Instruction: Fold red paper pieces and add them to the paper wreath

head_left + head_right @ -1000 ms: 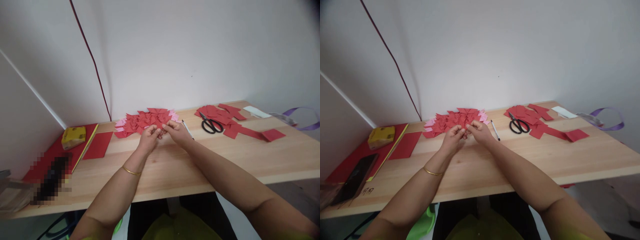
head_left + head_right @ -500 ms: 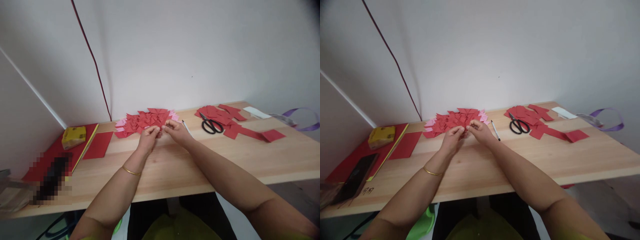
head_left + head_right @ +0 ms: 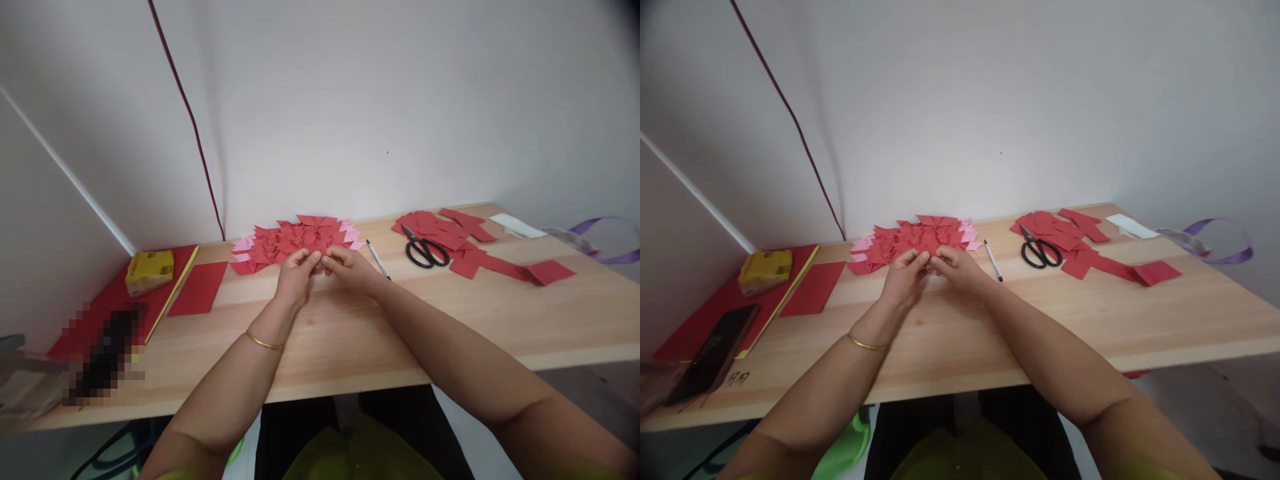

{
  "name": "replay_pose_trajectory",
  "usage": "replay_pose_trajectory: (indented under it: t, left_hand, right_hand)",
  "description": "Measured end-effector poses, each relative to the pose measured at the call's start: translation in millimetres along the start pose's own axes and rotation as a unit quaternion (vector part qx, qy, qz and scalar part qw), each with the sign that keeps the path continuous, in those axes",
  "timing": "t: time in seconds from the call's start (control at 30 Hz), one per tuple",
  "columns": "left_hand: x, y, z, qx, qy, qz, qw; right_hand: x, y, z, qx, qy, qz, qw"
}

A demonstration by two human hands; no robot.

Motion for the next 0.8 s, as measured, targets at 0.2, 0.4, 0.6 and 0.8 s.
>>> replay_pose_trajectory:
  t: [0.2, 0.4, 0.6, 0.8]
  left_hand:
    - [-1, -1, 2.5, -0.001, 0.027, -0.014, 1.0]
    - [-2, 15, 1.1, 0.089, 0.007, 0.089, 0.992]
    - [2, 2, -3.5, 0.048, 0.006, 0.028, 0.998]
    - [0, -6, 3.4, -0.039, 0.006, -0.025, 0.999]
  right_hand:
    - [-2, -1, 2, -0.001, -0.009, -0.009, 1.0]
    - [-6, -6, 9, 0.068, -0.022, 0.028, 0.997]
    - [-5, -3, 10, 0.071, -0.019, 0.064, 0.995]
    - [-5, -1, 13, 0.05, -0.035, 0.026, 0.998]
Point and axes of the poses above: each hand's wrist, its own x-axis towards the middle knuckle, its own z-axis out of the palm, y = z × x, the point moved 4 cm from there along x, towards the middle knuckle, and after that the axes turned 7 degrees about z, right-handed, at the moved point
